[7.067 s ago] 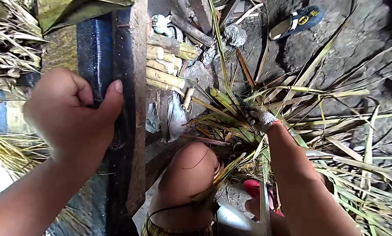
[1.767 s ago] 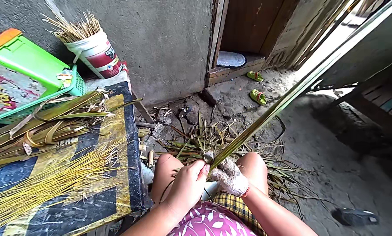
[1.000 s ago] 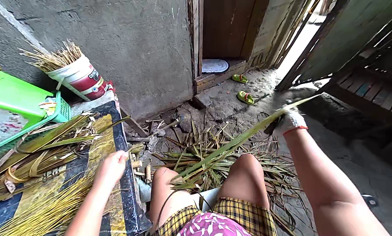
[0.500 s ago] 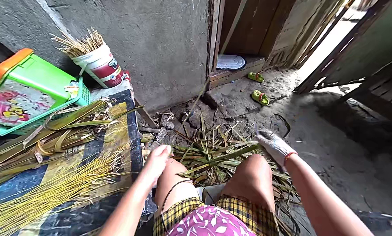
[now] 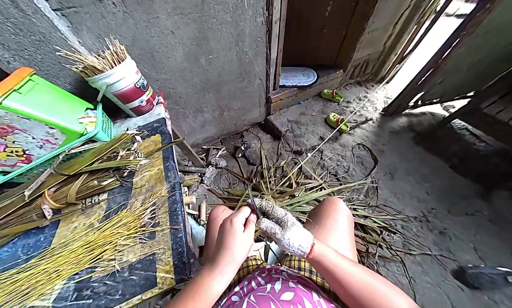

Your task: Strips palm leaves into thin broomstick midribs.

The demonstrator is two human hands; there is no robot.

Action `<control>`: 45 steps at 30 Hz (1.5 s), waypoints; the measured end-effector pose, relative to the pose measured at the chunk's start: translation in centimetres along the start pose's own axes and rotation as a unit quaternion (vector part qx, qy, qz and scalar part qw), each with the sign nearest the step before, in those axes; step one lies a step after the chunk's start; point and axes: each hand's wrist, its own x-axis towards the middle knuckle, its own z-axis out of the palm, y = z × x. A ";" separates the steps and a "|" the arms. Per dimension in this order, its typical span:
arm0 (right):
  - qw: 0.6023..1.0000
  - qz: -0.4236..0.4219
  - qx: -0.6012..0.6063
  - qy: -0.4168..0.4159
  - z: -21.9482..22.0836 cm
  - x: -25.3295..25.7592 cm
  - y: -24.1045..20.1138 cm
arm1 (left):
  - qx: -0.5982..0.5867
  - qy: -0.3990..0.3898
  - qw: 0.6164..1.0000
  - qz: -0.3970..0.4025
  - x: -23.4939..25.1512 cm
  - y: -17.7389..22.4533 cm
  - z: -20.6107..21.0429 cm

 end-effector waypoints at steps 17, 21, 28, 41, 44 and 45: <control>0.945 -0.003 0.185 0.270 -8.0 2.1 -1.7 | 0.037 0.049 0.996 0.059 -3.1 -3.3 -1.2; 0.960 0.003 0.164 0.227 -6.0 1.4 -1.5 | -0.065 -0.021 0.996 -0.052 -3.1 -3.3 -1.8; 0.995 0.073 0.010 -0.063 0.9 -1.2 0.7 | -0.391 -0.195 0.858 -0.269 -1.9 -1.2 -2.2; 0.980 0.084 0.125 0.127 -5.0 1.2 -0.5 | -0.376 -0.264 0.843 -0.278 -2.0 -3.3 -3.8; 0.967 0.073 0.147 0.196 -6.2 1.7 -0.8 | -0.344 -0.235 0.868 -0.268 -2.4 -3.2 -3.9; 0.965 0.066 0.150 0.205 -6.2 1.7 -0.8 | -0.332 -0.223 0.878 -0.263 -2.5 -3.1 -3.8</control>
